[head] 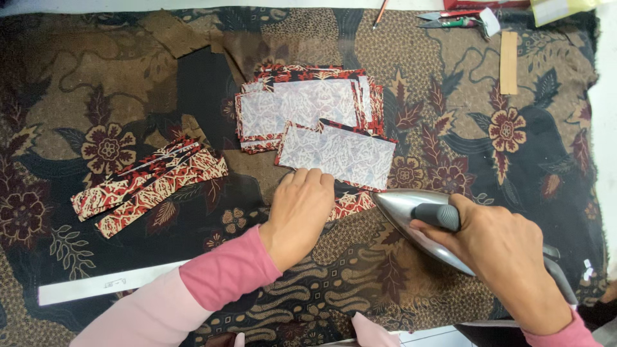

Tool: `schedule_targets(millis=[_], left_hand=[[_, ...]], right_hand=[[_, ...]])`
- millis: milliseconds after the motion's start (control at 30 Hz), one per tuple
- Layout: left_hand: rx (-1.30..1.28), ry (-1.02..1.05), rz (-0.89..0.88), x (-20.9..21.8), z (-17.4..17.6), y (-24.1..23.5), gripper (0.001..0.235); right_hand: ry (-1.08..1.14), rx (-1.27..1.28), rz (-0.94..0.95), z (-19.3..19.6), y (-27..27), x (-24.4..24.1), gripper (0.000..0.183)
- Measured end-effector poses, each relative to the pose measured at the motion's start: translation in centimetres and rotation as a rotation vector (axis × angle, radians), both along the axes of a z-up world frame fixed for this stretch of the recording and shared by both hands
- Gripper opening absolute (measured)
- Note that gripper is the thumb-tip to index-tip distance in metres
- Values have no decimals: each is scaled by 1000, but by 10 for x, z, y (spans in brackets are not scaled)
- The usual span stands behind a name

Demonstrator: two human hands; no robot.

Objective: The person repeatedly folds small rectangular pieces of patterned fabric and irons them flat using an electric iron. They measure each piece with a ruler before folding, then press the folded fabric with the iron and stack the finished pieces.

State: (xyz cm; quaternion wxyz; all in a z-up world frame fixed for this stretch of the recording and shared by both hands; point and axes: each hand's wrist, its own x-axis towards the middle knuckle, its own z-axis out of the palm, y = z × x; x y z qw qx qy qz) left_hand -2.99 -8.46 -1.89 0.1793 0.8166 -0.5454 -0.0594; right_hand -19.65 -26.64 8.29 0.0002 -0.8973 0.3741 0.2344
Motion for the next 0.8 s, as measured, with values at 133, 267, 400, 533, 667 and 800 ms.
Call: schedule_targets(millis=[133,267,400,533,667,800], left_hand=[[-46,62,-35,2,1,0,26],[-201,215,-86,1,14,5,24],[-125,431,-104,13,35,28,19],[89,422,77,51,58,66,17],[165,327,282,99,75,116,22],[-5,78,263,125,69,141,22]], right_hand=[[47,23,17,-3,-17,-12,58],[12,162,-28,4,-62,-20,54],[-287,237,-142,-17,-74,-18,50],[-750,347,-243,-42,-62,-26,45],[-827,285,-340,-33,-54,-33,41],[-138,30,-391,-13,-19,-19,39]])
